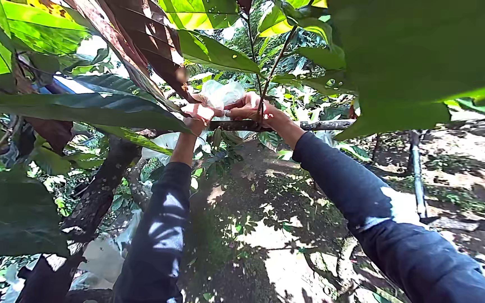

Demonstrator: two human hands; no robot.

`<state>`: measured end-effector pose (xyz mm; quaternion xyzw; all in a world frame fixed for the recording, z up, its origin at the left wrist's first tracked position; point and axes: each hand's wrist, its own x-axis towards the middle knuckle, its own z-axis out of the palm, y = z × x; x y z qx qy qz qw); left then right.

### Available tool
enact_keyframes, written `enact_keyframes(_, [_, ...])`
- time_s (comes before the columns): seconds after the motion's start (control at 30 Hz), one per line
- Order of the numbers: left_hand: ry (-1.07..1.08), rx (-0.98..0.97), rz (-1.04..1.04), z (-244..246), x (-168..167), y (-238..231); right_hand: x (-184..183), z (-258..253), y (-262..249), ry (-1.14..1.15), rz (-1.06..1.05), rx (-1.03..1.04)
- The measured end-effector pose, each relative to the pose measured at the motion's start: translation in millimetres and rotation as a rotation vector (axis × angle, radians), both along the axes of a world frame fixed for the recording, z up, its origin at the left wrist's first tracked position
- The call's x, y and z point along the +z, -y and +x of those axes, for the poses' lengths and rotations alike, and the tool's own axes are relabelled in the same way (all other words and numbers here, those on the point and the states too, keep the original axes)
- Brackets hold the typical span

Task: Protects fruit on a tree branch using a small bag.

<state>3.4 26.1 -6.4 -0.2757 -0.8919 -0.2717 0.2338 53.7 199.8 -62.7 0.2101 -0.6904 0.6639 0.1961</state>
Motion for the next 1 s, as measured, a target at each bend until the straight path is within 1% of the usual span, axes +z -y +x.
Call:
enact_keyframes(0.1, [-0.006, 0.048, -0.136, 0, 5, -3, 0, 1, 0, -0.007, -0.017, -0.009])
enact_keyframes(0.2, [-0.020, 0.017, -0.177, -1, 6, -1, -2, 2, 2, -0.029, -0.051, 0.006])
enact_keyframes(0.27, [0.007, 0.003, -0.176, -1, 8, 0, -3, 2, 1, -0.047, -0.036, 0.014])
enact_keyframes(0.4, [0.061, -0.122, -0.187, -3, 10, 5, -5, 2, 1, -0.109, -0.008, 0.004])
enact_keyframes(0.57, [0.101, -0.132, -0.298, -10, 13, 2, -7, 0, 1, -0.130, 0.001, -0.062])
enact_keyframes(0.63, [0.059, -0.209, -0.293, -10, 11, 8, -6, 0, 0, -0.115, 0.005, -0.080])
enact_keyframes(0.67, [-0.015, -0.289, -0.287, -5, 8, 14, -6, -1, 0, -0.103, 0.000, -0.099])
enact_keyframes(0.7, [-0.112, -0.364, -0.270, 10, 5, 21, -6, -1, 0, -0.106, -0.004, -0.111])
enact_keyframes(0.73, [-0.151, -0.354, -0.253, 44, 6, 24, -7, -1, 0, -0.123, -0.011, -0.108])
enact_keyframes(0.77, [0.044, -0.168, -0.297, 101, 20, 18, -8, -2, 0, -0.151, -0.016, -0.095])
enact_keyframes(0.8, [0.074, -0.053, -0.221, 133, 20, 12, -9, -2, 0, -0.166, -0.025, -0.081])
enact_keyframes(0.83, [0.047, 0.003, -0.164, 146, 16, 9, -9, -1, 0, -0.164, -0.030, -0.066])
enact_keyframes(0.87, [0.026, 0.010, -0.135, 147, 14, 9, -8, -1, -1, -0.148, -0.040, -0.051])
enact_keyframes(0.97, [0.071, -0.071, -0.130, 136, 16, 13, -10, 0, -1, -0.104, -0.055, -0.073])
enact_keyframes(1.0, [0.116, -0.093, -0.109, 133, 17, 13, -19, -6, -5, -0.167, -0.039, -0.099])
